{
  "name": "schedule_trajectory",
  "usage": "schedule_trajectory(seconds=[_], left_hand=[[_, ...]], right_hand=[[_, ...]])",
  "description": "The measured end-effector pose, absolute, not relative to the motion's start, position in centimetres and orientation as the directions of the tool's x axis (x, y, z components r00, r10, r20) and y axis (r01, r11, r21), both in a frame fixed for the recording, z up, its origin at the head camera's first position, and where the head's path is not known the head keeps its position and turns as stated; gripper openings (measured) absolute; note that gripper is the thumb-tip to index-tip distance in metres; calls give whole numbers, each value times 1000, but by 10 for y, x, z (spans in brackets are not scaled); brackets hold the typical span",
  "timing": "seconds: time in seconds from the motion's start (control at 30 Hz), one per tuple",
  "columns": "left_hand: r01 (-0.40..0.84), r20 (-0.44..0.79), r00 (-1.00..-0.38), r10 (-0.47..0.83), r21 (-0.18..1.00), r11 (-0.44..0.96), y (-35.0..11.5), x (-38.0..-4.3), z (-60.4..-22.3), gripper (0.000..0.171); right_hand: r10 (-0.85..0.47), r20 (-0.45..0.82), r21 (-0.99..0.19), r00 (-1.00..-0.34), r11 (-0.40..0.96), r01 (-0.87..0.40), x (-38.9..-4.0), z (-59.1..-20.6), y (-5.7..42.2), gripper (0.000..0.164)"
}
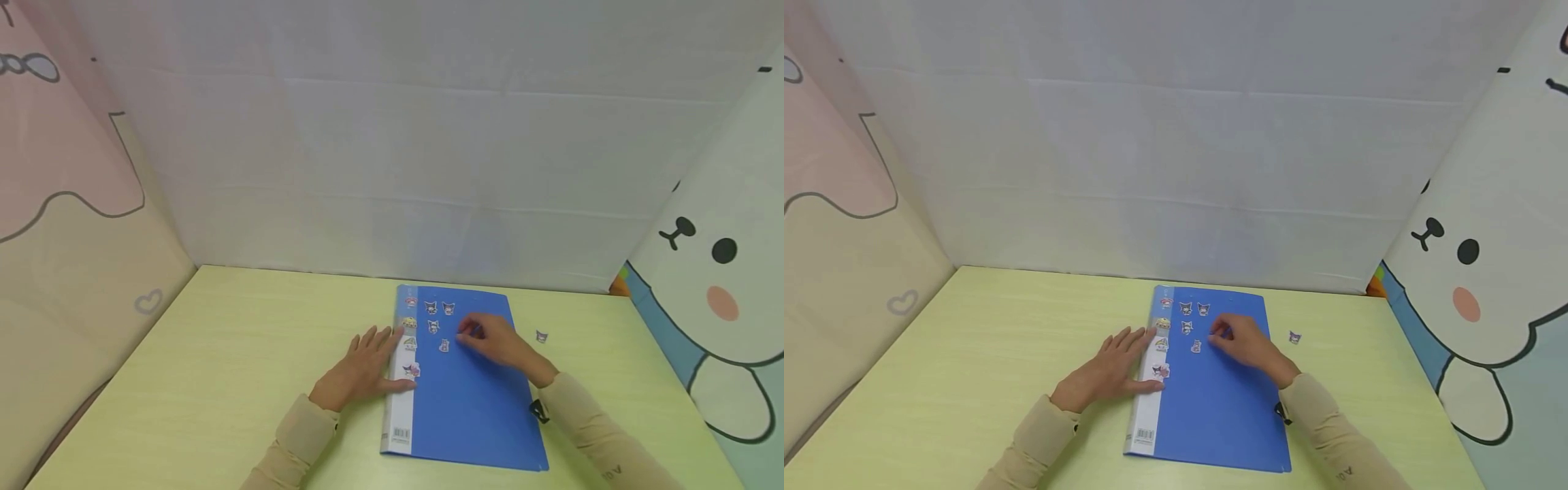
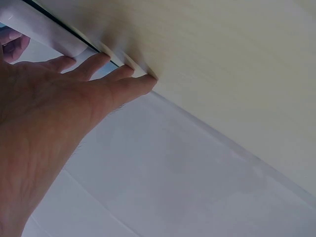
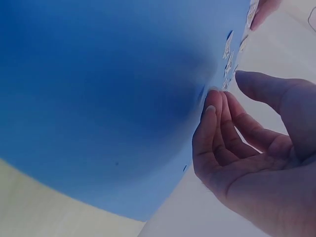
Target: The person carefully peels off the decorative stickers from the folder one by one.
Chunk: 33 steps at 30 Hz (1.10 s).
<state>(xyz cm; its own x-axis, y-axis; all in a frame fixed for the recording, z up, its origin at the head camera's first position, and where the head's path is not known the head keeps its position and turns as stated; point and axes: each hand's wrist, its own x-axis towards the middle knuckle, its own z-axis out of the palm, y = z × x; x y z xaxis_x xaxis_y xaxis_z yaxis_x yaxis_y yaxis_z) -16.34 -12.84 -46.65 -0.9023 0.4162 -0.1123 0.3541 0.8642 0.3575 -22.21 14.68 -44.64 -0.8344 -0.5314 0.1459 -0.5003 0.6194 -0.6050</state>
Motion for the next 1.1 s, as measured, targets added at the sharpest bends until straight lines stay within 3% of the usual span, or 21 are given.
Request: schedule_trajectory(seconds=[1.1], left_hand=[[357,-104,-904,414,345,868,-128,-164,-468,102]], right_hand=[[-574,156,-583,-804,603,-544,-217,-457,123,6]])
